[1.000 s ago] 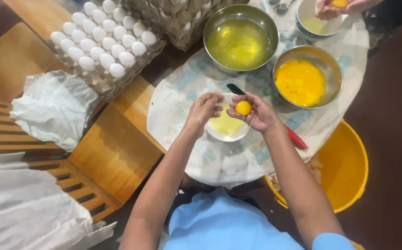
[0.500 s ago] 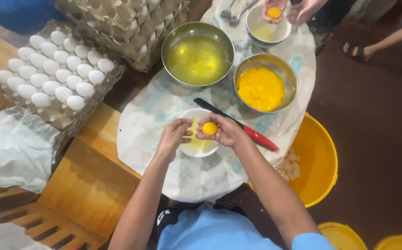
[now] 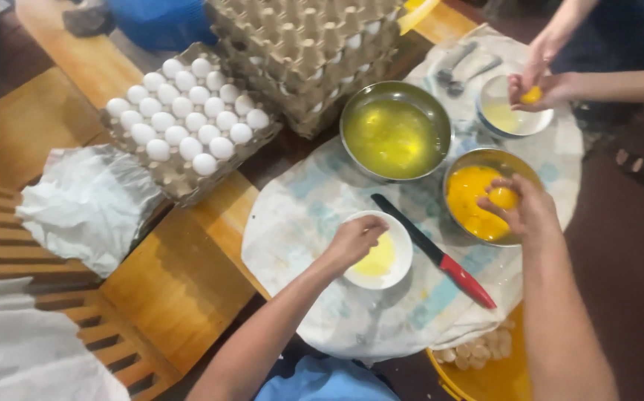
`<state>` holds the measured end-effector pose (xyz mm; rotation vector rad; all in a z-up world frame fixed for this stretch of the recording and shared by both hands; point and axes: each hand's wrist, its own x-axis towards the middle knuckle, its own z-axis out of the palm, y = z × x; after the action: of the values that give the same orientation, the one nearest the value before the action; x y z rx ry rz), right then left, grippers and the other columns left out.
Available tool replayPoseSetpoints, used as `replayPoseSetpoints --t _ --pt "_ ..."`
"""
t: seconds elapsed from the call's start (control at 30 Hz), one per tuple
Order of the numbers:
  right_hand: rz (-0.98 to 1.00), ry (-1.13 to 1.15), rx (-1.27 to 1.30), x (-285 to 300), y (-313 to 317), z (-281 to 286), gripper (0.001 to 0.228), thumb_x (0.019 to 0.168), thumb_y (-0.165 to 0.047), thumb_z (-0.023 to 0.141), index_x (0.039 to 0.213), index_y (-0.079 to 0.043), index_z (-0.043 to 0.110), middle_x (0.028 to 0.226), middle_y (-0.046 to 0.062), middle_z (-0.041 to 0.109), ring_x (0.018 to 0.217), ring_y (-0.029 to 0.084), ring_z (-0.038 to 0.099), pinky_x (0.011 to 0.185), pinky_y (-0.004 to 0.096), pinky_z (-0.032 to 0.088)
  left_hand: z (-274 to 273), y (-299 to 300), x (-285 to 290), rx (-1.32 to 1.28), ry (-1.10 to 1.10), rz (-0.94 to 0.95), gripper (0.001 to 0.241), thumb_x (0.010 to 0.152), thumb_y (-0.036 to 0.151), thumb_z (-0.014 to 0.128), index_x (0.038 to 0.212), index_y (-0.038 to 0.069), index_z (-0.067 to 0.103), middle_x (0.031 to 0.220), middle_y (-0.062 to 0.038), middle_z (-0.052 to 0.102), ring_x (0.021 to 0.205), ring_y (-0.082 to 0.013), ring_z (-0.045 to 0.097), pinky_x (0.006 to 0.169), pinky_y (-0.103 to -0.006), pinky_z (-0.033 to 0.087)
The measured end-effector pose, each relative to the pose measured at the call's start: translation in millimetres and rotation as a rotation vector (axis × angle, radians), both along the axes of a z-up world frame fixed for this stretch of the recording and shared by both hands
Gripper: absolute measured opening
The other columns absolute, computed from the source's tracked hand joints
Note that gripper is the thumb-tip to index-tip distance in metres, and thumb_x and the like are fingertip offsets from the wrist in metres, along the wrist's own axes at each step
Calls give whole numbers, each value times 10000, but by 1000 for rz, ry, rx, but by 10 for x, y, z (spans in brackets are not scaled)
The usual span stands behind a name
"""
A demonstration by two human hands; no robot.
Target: Cracking eggs and separating the yolks from the whites into separate bowls.
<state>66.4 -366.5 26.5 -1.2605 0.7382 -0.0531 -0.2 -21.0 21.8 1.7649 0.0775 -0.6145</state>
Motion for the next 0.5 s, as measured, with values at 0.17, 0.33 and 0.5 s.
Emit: replayPoseSetpoints --t 0.17,0.33,0.5 --pt "79 434 -376 -139 633 768 362 1026 -250 617 1364 -134 557 1317 109 613 960 299 725 836 325 598 44 4 175 297 -231 -422 385 1020 195 388 1245 113 690 1311 -132 677 1101 -322 654 903 -419 511" --pt "208 368 -623 -333 1198 1318 340 1065 -251 598 1371 -109 643 1085 220 706 787 339 716 783 369 549 367 105 484 203 -360 -659 410 1026 222 381 1230 58 697 1312 -127 701 1188 -321 646 1007 -447 485" --pt "376 43 -382 -674 1529 361 222 934 -58 646 1128 -19 748 854 167 740 698 239 685 722 342 575 663 226 1644 -31 -315 -463 170 938 308 661 977 164 743 893 -3 778 682 -112 730 659 -255 586"
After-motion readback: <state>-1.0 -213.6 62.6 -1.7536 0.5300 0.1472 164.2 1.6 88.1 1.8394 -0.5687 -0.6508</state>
